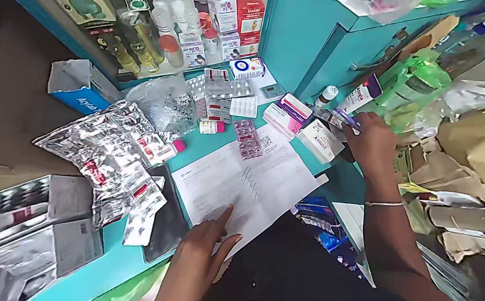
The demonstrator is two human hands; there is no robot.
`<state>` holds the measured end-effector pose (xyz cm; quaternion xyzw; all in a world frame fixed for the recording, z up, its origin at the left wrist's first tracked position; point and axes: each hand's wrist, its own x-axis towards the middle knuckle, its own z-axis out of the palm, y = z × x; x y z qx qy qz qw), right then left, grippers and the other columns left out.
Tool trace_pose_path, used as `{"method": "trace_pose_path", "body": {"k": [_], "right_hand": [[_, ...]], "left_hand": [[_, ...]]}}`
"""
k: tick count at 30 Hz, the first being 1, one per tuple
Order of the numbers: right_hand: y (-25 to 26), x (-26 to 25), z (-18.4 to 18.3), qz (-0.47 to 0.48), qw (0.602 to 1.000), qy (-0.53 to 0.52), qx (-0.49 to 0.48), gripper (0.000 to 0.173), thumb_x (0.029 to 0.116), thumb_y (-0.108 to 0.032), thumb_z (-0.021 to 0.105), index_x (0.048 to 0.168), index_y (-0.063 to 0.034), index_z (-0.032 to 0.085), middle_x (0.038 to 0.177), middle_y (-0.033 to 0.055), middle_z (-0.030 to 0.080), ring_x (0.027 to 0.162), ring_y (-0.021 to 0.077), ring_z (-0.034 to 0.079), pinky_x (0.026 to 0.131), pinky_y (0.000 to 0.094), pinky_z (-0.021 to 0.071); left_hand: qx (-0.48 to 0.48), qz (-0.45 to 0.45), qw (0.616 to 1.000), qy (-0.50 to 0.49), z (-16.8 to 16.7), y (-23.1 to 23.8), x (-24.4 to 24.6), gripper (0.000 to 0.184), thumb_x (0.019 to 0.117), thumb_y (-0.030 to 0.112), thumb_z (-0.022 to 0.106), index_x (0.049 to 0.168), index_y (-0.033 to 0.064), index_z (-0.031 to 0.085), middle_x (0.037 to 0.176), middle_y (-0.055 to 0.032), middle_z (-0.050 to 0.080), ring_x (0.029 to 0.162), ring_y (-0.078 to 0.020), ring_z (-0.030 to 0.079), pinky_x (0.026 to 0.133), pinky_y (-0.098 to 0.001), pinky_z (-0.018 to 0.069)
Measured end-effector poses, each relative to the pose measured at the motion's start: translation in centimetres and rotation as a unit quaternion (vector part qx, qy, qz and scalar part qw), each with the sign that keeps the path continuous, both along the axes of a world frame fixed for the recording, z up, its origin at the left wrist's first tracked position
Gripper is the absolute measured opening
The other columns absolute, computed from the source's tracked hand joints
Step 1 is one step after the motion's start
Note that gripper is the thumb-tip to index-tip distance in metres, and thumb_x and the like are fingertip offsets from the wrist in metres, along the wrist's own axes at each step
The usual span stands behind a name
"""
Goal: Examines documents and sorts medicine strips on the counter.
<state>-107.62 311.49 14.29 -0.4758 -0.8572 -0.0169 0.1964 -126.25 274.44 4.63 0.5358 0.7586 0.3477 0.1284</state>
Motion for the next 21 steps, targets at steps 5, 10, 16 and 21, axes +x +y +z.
{"method": "trace_pose_path", "body": {"k": [5,10,16,21], "right_hand": [[0.3,2.0,-1.2,-0.005,0.998,-0.018,-0.062,0.039,0.0998,-0.030,0.067,0.115,0.0050,0.071,0.120,0.0356,0.062,0.105,0.0576,0.062,0.085,0.0763,0.0462],[-3.4,1.0,-2.1,0.191,0.916,0.312,-0.163,0.049,0.1131,-0.036,0.024,0.110,-0.0041,0.061,0.094,0.0006,0.072,0.067,0.0068,0.067,0.061,0.0242,0.0577],[-10.7,-3.5,-6.5,0.290,0.757,0.326,-0.486,0.060,0.1102,-0.051,0.024,0.123,-0.0102,0.065,0.075,-0.0121,0.069,0.062,0.0010,0.065,0.057,0.0203,0.0566],[-12.0,-5.7,-9.2,0.345,0.782,0.296,-0.425,0.028,0.0894,-0.003,0.061,0.115,0.0047,0.071,0.101,0.0054,0.073,0.088,0.0080,0.069,0.079,0.0233,0.0590]], "left_hand": [[0.002,-0.011,1.000,0.017,0.8,0.6,0.3,0.053,0.1016,0.050,0.054,0.136,0.0113,0.066,0.085,-0.0033,0.073,0.073,-0.0179,0.068,0.071,-0.0349,0.0580],[-0.020,-0.046,0.998,0.021,1.9,1.9,2.2,0.049,0.1025,0.047,0.054,0.131,0.0099,0.068,0.078,-0.0060,0.069,0.071,-0.0225,0.067,0.068,-0.0377,0.0577],[-0.078,-0.057,0.992,0.084,1.6,4.6,3.3,0.056,0.1016,0.048,0.053,0.137,0.0066,0.064,0.073,-0.0090,0.068,0.066,-0.0283,0.069,0.060,-0.0420,0.0567],[-0.104,-0.016,0.982,0.156,1.4,6.3,3.4,0.063,0.0992,0.051,0.054,0.142,0.0061,0.060,0.065,-0.0090,0.063,0.058,-0.0291,0.065,0.054,-0.0403,0.0518]]}}
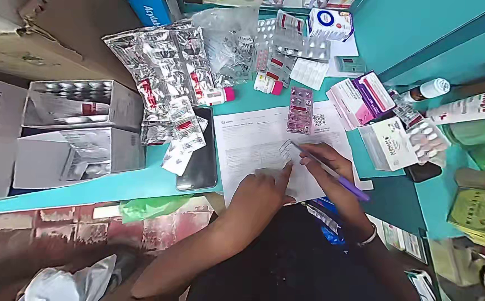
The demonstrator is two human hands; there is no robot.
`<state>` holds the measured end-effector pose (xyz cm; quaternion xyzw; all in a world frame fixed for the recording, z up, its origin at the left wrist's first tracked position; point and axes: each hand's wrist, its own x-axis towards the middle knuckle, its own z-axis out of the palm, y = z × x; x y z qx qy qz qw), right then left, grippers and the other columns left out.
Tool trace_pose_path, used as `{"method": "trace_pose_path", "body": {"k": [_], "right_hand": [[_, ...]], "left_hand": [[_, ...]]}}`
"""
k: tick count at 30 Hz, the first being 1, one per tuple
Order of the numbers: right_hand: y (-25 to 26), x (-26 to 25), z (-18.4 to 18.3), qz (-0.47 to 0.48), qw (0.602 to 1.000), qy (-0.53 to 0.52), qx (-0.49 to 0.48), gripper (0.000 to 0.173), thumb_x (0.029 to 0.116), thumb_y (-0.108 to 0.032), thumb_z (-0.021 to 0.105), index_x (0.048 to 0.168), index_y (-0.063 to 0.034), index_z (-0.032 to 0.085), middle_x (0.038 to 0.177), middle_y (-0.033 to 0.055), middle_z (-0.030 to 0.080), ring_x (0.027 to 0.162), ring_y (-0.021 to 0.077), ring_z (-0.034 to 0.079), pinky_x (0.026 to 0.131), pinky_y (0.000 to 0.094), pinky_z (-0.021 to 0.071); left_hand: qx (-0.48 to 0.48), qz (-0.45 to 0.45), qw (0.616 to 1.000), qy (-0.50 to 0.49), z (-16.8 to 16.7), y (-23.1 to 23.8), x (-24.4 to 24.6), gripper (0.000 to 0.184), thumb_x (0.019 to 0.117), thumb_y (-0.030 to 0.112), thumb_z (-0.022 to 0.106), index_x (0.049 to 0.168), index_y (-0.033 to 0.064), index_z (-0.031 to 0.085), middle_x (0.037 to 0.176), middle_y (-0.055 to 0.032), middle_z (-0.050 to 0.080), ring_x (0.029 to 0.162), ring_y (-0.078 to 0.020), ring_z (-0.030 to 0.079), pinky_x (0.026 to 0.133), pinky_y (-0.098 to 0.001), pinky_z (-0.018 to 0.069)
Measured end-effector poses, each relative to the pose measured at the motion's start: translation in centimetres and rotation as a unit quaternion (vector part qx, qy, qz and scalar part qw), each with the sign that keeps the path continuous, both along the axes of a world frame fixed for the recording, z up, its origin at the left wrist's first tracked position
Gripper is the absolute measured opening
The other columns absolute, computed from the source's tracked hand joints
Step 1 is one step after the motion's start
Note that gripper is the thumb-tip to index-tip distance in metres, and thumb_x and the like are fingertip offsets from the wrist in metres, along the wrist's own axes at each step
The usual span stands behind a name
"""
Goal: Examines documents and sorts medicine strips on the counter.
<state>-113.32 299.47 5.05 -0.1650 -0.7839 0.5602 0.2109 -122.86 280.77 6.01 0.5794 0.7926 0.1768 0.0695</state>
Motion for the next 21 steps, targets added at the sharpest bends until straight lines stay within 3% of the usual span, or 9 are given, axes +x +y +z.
{"method": "trace_pose_path", "body": {"k": [2,4,9,12,16,18,21], "right_hand": [[-0.4,-0.5,-0.8,-0.016,0.999,0.037,0.010,0.018,0.0839,-0.001,0.068,0.100,0.0014,0.074,0.092,-0.0005,0.071,0.076,-0.0010,0.064,0.068,0.0147,0.0550],[-0.8,-0.8,-1.2,-0.022,0.998,0.051,0.001,0.015,0.0834,0.001,0.068,0.098,0.0011,0.071,0.090,-0.0037,0.071,0.071,-0.0053,0.061,0.063,0.0122,0.0533],[-1.1,-1.1,-1.7,-0.013,0.998,0.037,0.040,0.014,0.0876,-0.001,0.067,0.100,0.0044,0.072,0.088,-0.0009,0.071,0.071,-0.0063,0.060,0.064,0.0106,0.0517],[-1.2,-1.0,-1.8,-0.012,0.998,0.029,0.060,0.015,0.0887,-0.003,0.067,0.100,0.0045,0.072,0.087,0.0009,0.071,0.070,-0.0064,0.059,0.063,0.0097,0.0505],[-1.1,-0.9,-2.0,-0.045,0.995,0.040,0.079,0.016,0.0912,-0.004,0.066,0.103,0.0056,0.071,0.091,0.0030,0.070,0.074,-0.0040,0.061,0.068,0.0117,0.0530],[-0.9,-0.6,-1.8,-0.045,0.995,0.063,0.063,0.015,0.0916,-0.003,0.064,0.102,0.0054,0.070,0.092,0.0021,0.072,0.077,-0.0024,0.064,0.069,0.0140,0.0554],[-0.9,0.2,-1.2,-0.055,0.994,0.088,0.045,0.012,0.0919,-0.002,0.063,0.101,0.0021,0.070,0.092,-0.0024,0.071,0.079,-0.0019,0.066,0.071,0.0155,0.0570]], "left_hand": [[-0.009,0.008,1.000,-0.005,-0.1,0.3,0.1,0.063,0.0981,0.051,0.056,0.141,0.0055,0.061,0.065,-0.0094,0.063,0.059,-0.0293,0.066,0.055,-0.0406,0.0528],[-0.009,0.013,1.000,-0.016,-0.4,0.3,0.2,0.063,0.0970,0.050,0.058,0.140,0.0049,0.061,0.064,-0.0093,0.063,0.058,-0.0292,0.066,0.055,-0.0405,0.0532],[-0.024,0.011,0.999,-0.043,-0.4,0.1,0.2,0.065,0.0970,0.050,0.059,0.143,0.0047,0.059,0.065,-0.0095,0.064,0.061,-0.0300,0.067,0.057,-0.0413,0.0550],[-0.034,0.009,0.998,-0.052,-0.2,0.2,0.3,0.072,0.0922,0.053,0.064,0.144,0.0032,0.057,0.071,-0.0109,0.067,0.067,-0.0314,0.069,0.063,-0.0433,0.0566],[-0.038,0.008,0.999,0.019,0.0,0.2,0.9,0.085,0.0803,0.059,0.074,0.142,0.0034,0.059,0.093,-0.0136,0.070,0.084,-0.0319,0.070,0.068,-0.0422,0.0546],[-0.010,0.004,0.997,0.072,-0.4,-0.2,1.2,0.072,0.0822,0.056,0.072,0.133,0.0049,0.066,0.102,-0.0117,0.069,0.089,-0.0290,0.066,0.066,-0.0381,0.0508],[0.027,0.003,0.996,0.090,-0.6,-0.7,1.6,0.043,0.0925,0.039,0.068,0.115,0.0021,0.073,0.112,-0.0135,0.071,0.100,-0.0294,0.070,0.070,-0.0369,0.0582]]}}
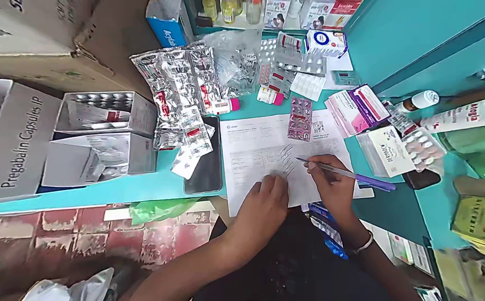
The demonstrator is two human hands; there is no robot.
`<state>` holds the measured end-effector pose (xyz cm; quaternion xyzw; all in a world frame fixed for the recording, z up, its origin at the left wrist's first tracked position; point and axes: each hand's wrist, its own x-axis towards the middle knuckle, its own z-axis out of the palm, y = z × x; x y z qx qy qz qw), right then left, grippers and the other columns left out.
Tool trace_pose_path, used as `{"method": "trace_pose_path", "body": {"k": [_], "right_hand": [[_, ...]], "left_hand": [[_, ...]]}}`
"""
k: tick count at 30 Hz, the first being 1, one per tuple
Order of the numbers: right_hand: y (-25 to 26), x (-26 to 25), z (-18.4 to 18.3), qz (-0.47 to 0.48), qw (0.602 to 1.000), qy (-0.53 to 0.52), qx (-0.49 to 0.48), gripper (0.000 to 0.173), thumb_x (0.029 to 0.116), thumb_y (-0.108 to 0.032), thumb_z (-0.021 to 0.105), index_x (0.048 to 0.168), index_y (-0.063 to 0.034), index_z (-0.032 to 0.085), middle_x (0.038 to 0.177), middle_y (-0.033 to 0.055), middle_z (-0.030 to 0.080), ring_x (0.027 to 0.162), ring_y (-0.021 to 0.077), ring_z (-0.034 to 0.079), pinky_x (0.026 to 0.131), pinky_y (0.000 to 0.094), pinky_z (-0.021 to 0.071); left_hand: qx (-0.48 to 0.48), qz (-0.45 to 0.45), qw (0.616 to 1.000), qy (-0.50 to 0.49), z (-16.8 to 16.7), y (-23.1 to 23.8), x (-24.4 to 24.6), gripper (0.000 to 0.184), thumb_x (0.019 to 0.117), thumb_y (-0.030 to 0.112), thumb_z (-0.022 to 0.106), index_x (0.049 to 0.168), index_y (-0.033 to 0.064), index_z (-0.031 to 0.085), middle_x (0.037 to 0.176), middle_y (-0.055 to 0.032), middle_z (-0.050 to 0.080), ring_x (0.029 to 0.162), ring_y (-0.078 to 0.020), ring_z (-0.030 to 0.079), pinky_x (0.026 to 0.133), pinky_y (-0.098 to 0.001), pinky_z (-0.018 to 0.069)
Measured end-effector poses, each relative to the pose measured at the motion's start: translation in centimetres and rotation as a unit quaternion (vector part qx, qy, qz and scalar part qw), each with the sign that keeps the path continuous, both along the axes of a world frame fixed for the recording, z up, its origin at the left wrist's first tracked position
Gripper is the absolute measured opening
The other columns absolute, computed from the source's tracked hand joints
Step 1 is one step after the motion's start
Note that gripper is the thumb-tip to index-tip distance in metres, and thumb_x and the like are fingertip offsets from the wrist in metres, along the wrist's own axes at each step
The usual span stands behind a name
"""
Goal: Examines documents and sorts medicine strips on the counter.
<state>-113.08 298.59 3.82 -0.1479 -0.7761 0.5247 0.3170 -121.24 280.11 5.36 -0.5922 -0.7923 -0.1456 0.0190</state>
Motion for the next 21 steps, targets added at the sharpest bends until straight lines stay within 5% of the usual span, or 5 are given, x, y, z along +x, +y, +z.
{"method": "trace_pose_path", "body": {"k": [5,12,16,19,21], "right_hand": [[0.0,2.0,1.5,-0.063,0.998,0.021,0.018,0.012,0.0929,-0.004,0.062,0.102,-0.0016,0.070,0.094,-0.0049,0.072,0.078,-0.0019,0.066,0.068,0.0150,0.0565],[0.3,6.8,3.0,-0.161,0.976,0.078,0.122,0.014,0.0994,-0.015,0.062,0.110,-0.0193,0.071,0.101,-0.0130,0.072,0.087,0.0004,0.069,0.075,0.0171,0.0584],[0.6,8.9,2.3,-0.205,0.967,0.095,0.118,0.014,0.1003,-0.008,0.058,0.110,-0.0104,0.068,0.101,-0.0107,0.073,0.089,0.0016,0.070,0.080,0.0203,0.0591],[0.9,10.0,1.8,-0.235,0.963,0.097,0.094,0.022,0.1065,-0.011,0.046,0.118,-0.0020,0.062,0.112,-0.0049,0.071,0.107,0.0051,0.067,0.096,0.0259,0.0552],[1.5,10.8,0.7,-0.245,0.963,0.089,0.067,0.036,0.1099,-0.018,0.039,0.131,0.0094,0.052,0.129,0.0099,0.066,0.121,0.0130,0.063,0.104,0.0322,0.0513]], "left_hand": [[0.021,-0.016,0.997,0.066,0.2,-0.3,1.3,0.031,0.0988,0.005,0.048,0.116,-0.0038,0.072,0.112,-0.0203,0.074,0.100,-0.0325,0.075,0.075,-0.0372,0.0618],[0.056,-0.042,0.977,0.202,1.1,0.2,1.4,0.026,0.0954,-0.003,0.046,0.090,-0.0042,0.072,0.088,-0.0182,0.074,0.081,-0.0290,0.076,0.065,-0.0340,0.0595],[0.144,-0.007,0.984,0.101,2.5,-0.6,1.7,0.021,0.0926,0.002,0.053,0.076,0.0034,0.066,0.078,-0.0125,0.073,0.077,-0.0254,0.076,0.058,-0.0320,0.0573],[0.163,0.013,0.986,-0.014,3.5,-2.0,1.3,0.017,0.0954,0.015,0.062,0.085,0.0058,0.071,0.083,-0.0097,0.075,0.073,-0.0242,0.075,0.052,-0.0372,0.0570],[0.172,0.048,0.982,-0.059,4.2,-2.8,0.3,0.020,0.0970,0.024,0.065,0.093,0.0063,0.073,0.077,-0.0074,0.073,0.063,-0.0237,0.072,0.050,-0.0416,0.0550]]}}
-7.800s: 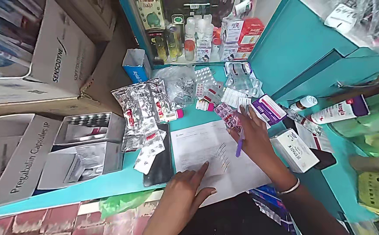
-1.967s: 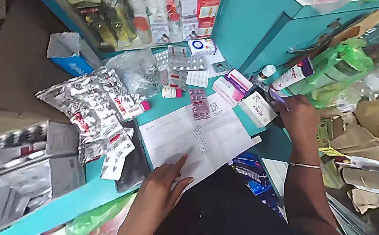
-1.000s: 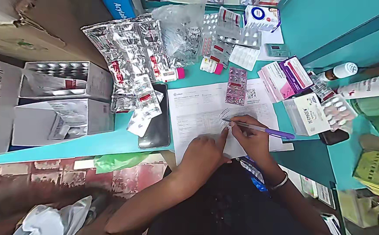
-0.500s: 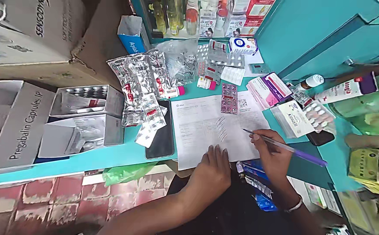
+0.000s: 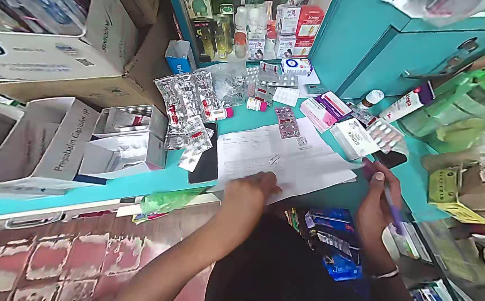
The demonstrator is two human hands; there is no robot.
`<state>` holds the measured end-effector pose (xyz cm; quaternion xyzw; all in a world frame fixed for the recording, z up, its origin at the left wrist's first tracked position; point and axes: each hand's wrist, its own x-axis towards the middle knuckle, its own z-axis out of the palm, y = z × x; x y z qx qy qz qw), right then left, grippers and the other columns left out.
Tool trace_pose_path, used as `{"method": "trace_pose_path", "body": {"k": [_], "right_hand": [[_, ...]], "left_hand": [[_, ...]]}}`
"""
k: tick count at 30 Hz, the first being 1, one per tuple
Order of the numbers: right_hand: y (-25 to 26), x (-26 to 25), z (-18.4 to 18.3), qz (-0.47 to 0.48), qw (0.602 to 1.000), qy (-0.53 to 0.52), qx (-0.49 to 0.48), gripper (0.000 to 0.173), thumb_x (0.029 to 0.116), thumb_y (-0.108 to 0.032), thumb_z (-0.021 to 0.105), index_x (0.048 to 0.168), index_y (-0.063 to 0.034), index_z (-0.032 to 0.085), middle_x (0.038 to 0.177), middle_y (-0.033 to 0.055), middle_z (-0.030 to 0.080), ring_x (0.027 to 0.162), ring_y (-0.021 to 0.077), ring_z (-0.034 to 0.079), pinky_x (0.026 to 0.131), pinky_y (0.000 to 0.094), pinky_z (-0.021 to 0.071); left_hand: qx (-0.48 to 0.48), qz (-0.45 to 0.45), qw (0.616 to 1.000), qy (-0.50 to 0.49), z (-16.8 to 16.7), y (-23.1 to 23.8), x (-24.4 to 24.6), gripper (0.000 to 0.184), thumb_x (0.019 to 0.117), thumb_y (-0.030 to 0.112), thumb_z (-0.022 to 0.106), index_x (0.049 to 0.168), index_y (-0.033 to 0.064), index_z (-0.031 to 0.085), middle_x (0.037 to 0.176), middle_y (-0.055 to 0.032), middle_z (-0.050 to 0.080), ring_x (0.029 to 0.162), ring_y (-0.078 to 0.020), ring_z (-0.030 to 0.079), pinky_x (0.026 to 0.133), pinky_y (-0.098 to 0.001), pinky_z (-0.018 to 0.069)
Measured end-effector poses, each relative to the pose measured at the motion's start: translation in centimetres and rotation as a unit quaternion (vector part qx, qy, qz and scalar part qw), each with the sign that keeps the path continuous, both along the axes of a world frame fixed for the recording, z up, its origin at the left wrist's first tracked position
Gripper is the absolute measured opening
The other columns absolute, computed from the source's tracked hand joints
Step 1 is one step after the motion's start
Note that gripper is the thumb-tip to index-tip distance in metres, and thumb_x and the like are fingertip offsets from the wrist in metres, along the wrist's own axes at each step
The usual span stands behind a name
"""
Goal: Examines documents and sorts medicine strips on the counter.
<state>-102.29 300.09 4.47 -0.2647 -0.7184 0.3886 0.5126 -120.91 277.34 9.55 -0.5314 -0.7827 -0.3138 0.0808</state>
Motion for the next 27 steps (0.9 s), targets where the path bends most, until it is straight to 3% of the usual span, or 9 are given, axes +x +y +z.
{"method": "trace_pose_path", "body": {"k": [2,5,7,9,11,13,18,22,27], "right_hand": [[0.3,0.6,-1.6,0.012,0.999,-0.019,-0.041,0.047,0.1111,-0.023,0.036,0.136,0.0158,0.044,0.138,0.0219,0.058,0.126,0.0201,0.060,0.105,0.0359,0.0515],[-0.9,1.1,-3.0,0.040,0.995,-0.059,-0.065,0.041,0.1104,-0.022,0.035,0.124,0.0154,0.044,0.139,0.0273,0.057,0.127,0.0200,0.061,0.102,0.0338,0.0532],[-1.3,0.9,-2.9,0.057,0.993,-0.067,-0.078,0.034,0.1099,-0.022,0.039,0.117,0.0108,0.044,0.134,0.0238,0.060,0.118,0.0159,0.066,0.094,0.0315,0.0571],[-1.2,0.4,-2.5,0.063,0.993,-0.064,-0.082,0.032,0.1049,-0.020,0.055,0.114,0.0088,0.044,0.124,0.0211,0.064,0.102,0.0152,0.070,0.082,0.0313,0.0602],[-0.7,-0.3,-2.6,0.058,0.991,-0.062,-0.107,0.041,0.0949,-0.015,0.072,0.115,0.0062,0.043,0.118,0.0194,0.065,0.090,0.0160,0.071,0.073,0.0314,0.0612],[-0.3,-1.0,-2.6,0.053,0.986,-0.051,-0.148,0.047,0.0882,-0.006,0.077,0.116,0.0054,0.041,0.117,0.0198,0.065,0.084,0.0166,0.072,0.066,0.0319,0.0615],[-1.8,1.0,-1.5,0.126,0.945,-0.011,-0.303,0.042,0.0888,0.007,0.068,0.117,0.0017,0.037,0.122,0.0192,0.065,0.089,0.0212,0.073,0.066,0.0343,0.0618],[-2.4,1.9,-0.2,0.198,0.899,-0.020,-0.391,0.029,0.0938,0.010,0.059,0.113,-0.0002,0.040,0.124,0.0177,0.067,0.091,0.0228,0.074,0.066,0.0348,0.0626],[-1.7,0.6,2.8,0.207,0.918,0.020,-0.338,0.024,0.0949,0.011,0.059,0.107,-0.0012,0.042,0.125,0.0151,0.068,0.092,0.0210,0.075,0.068,0.0345,0.0641]], "left_hand": [[0.019,0.036,0.998,-0.056,1.7,-1.1,-1.3,0.023,0.0984,0.029,0.065,0.098,0.0079,0.074,0.079,-0.0053,0.073,0.066,-0.0200,0.071,0.058,-0.0416,0.0577],[0.093,0.089,0.987,-0.092,4.9,-3.2,-3.1,0.021,0.0976,0.026,0.068,0.097,0.0057,0.070,0.074,-0.0036,0.067,0.060,-0.0110,0.061,0.056,-0.0310,0.0521],[0.138,0.124,0.976,-0.113,6.7,-4.8,-4.7,0.021,0.0987,0.022,0.068,0.102,0.0015,0.067,0.078,-0.0044,0.066,0.062,-0.0068,0.059,0.060,-0.0263,0.0517],[0.206,0.150,0.956,-0.149,7.8,-6.3,-6.4,0.018,0.0993,0.019,0.066,0.105,0.0022,0.064,0.081,0.0035,0.066,0.069,0.0016,0.061,0.067,-0.0194,0.0535],[0.276,0.164,0.930,-0.180,8.8,-7.7,-7.0,0.009,0.0998,0.018,0.065,0.103,0.0112,0.061,0.080,0.0150,0.066,0.071,0.0071,0.063,0.068,-0.0151,0.0556],[0.320,0.170,0.913,-0.185,9.4,-9.2,-6.6,0.006,0.1006,0.017,0.064,0.104,0.0146,0.060,0.082,0.0177,0.067,0.073,0.0067,0.065,0.069,-0.0156,0.0570],[0.344,0.219,0.898,-0.167,8.6,-13.2,-5.1,0.006,0.1024,0.020,0.062,0.105,0.0187,0.057,0.081,0.0162,0.065,0.068,0.0059,0.064,0.063,-0.0140,0.0554],[0.353,0.217,0.895,-0.164,10.2,-13.6,-6.4,0.007,0.1019,0.020,0.062,0.105,0.0174,0.056,0.083,0.0184,0.066,0.074,0.0063,0.065,0.071,-0.0170,0.0573],[0.377,0.199,0.897,-0.116,15.0,-12.7,-7.1,0.014,0.1011,0.020,0.062,0.112,0.0138,0.056,0.089,0.0167,0.067,0.079,0.0035,0.067,0.077,-0.0217,0.0585]]}}
